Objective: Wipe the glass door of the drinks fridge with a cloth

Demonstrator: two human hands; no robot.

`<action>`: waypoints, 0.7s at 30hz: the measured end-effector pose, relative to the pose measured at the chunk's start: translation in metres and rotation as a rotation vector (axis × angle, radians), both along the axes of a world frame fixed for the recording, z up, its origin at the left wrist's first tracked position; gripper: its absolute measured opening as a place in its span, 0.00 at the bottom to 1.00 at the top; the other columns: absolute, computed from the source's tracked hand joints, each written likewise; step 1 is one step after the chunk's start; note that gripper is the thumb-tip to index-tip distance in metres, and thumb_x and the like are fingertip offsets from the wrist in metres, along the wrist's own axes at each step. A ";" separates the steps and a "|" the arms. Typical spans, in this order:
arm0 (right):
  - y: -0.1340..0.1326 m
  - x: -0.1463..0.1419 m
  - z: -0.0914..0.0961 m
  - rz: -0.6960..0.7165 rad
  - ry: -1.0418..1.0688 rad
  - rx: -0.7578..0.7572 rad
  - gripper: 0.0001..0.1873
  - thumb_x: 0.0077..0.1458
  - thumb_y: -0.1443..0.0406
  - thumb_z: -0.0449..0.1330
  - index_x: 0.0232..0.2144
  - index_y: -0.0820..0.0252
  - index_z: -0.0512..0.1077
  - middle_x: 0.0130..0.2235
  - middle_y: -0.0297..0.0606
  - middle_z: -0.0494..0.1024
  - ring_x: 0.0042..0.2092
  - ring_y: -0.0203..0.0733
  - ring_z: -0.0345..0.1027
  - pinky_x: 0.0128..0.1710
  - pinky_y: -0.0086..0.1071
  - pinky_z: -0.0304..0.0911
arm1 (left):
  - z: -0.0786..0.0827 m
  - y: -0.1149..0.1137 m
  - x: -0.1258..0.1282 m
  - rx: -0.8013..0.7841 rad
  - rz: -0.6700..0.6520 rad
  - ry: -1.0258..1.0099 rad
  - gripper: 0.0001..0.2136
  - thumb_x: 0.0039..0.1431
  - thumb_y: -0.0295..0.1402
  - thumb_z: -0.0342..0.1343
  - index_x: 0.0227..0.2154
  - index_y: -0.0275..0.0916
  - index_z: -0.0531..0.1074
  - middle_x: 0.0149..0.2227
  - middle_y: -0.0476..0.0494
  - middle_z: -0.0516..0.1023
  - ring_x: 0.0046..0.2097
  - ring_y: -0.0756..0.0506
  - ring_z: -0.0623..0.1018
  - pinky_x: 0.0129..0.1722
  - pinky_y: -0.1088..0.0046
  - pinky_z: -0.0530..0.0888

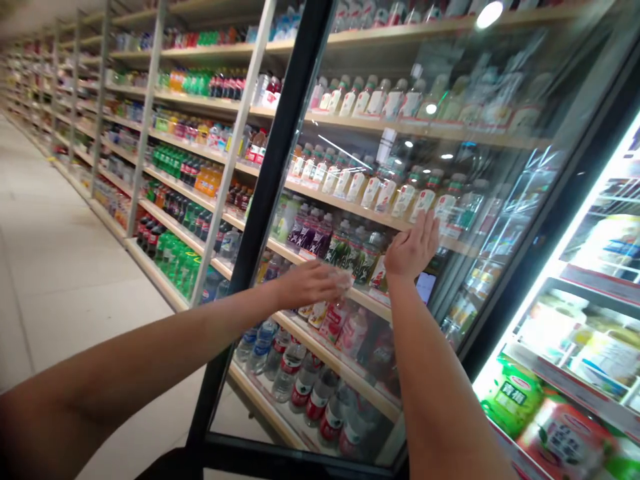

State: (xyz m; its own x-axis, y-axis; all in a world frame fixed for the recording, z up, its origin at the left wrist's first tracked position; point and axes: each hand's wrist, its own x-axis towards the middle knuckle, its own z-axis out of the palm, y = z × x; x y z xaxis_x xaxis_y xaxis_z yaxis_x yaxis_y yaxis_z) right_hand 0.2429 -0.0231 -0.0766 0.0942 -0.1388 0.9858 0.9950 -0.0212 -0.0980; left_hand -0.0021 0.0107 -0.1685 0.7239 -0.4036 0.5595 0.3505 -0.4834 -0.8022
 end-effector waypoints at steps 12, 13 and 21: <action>-0.003 -0.003 0.000 0.031 0.032 -0.017 0.30 0.63 0.66 0.42 0.66 0.62 0.59 0.67 0.48 0.61 0.71 0.48 0.47 0.67 0.54 0.49 | 0.080 -0.004 0.028 -0.251 -0.004 -0.448 0.16 0.69 0.28 0.48 0.54 0.48 0.72 0.59 0.51 0.73 0.53 0.42 0.70 0.50 0.61 0.71; -0.002 -0.003 0.001 0.031 0.033 -0.012 0.30 0.63 0.66 0.42 0.66 0.61 0.59 0.67 0.48 0.61 0.70 0.48 0.48 0.67 0.54 0.50 | 0.068 -0.005 0.030 -0.245 -0.005 -0.363 0.15 0.69 0.28 0.49 0.54 0.49 0.72 0.58 0.51 0.73 0.52 0.43 0.70 0.50 0.61 0.71; -0.007 0.000 -0.005 0.081 -0.005 -0.031 0.30 0.63 0.66 0.42 0.66 0.62 0.59 0.68 0.50 0.59 0.71 0.50 0.45 0.68 0.56 0.47 | 0.043 -0.011 0.031 -0.246 0.029 -0.096 0.21 0.68 0.25 0.48 0.62 0.41 0.62 0.55 0.43 0.75 0.48 0.45 0.73 0.50 0.65 0.72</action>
